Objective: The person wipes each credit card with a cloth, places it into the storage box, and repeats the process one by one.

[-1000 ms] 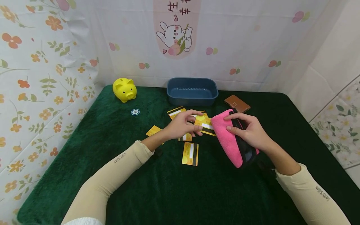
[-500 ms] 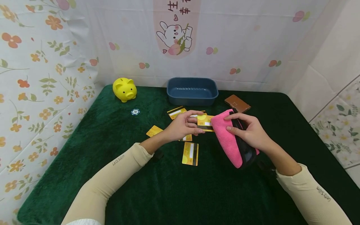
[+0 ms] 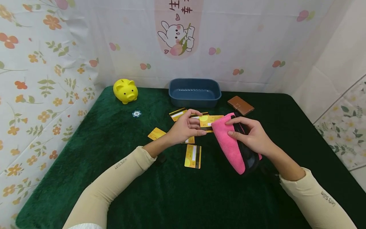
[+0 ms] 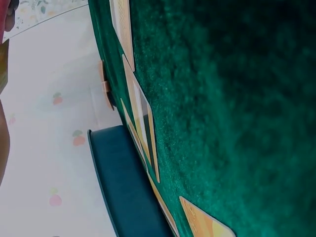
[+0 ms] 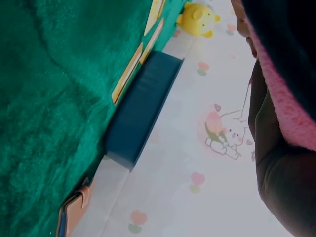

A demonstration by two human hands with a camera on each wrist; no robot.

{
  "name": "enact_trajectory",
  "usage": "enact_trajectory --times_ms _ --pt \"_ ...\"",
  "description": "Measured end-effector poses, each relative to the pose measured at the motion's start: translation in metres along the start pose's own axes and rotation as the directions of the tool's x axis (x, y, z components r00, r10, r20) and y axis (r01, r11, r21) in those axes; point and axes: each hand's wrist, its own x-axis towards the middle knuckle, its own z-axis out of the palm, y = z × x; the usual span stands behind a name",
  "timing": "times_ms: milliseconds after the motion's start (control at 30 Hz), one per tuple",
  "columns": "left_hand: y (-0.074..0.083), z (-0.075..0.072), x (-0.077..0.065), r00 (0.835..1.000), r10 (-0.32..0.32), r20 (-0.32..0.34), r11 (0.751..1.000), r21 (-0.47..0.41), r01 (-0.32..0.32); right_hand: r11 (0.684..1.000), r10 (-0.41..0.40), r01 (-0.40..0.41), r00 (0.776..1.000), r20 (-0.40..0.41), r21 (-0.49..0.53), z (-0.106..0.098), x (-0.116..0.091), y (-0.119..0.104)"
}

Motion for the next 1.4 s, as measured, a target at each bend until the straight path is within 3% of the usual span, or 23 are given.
enact_trajectory --times_ms 333,733,1400 --pt "-0.002 0.000 -0.002 0.995 0.096 -0.030 0.995 0.029 -0.096 0.998 0.066 -0.067 0.995 -0.072 -0.012 -0.008 -0.001 0.000" --pt "-0.001 0.000 -0.002 0.986 0.161 -0.047 0.986 0.044 -0.159 0.996 0.064 -0.075 0.977 -0.205 -0.045 -0.004 0.009 0.000" --pt "-0.004 0.000 0.001 0.976 0.215 -0.042 0.976 0.028 -0.214 0.999 0.015 -0.010 0.990 -0.142 0.035 0.017 0.026 -0.005"
